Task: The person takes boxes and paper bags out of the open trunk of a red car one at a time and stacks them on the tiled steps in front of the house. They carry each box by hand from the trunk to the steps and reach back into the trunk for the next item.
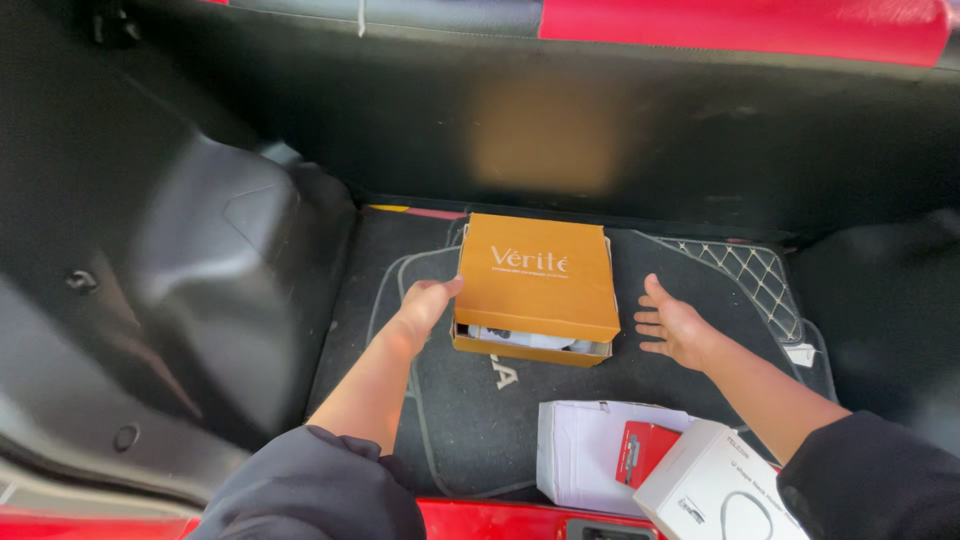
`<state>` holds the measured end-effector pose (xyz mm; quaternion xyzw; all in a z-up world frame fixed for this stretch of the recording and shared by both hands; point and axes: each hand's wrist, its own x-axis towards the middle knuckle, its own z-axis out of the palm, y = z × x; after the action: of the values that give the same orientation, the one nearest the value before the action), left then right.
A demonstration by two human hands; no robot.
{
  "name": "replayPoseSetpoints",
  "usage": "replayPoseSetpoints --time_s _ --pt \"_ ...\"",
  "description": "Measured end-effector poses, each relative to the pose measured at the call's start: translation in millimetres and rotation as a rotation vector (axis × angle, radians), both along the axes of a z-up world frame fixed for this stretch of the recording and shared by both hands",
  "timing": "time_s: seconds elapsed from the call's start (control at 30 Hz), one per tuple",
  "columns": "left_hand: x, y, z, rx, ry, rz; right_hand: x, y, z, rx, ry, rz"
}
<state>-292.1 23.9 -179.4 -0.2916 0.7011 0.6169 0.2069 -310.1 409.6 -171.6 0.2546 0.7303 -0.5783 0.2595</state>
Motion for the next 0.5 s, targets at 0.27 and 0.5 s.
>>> replayPoseSetpoints --time_s 0.27,0.5 --pt "-36 2 -59 -0.007 -0.09 -0.063 -25 -13 -33 -0.041 -0.067 -0.013" --pt "-46 12 -91 0.042 -0.148 -0.044 -22 -32 -47 -0.146 -0.156 -0.048"
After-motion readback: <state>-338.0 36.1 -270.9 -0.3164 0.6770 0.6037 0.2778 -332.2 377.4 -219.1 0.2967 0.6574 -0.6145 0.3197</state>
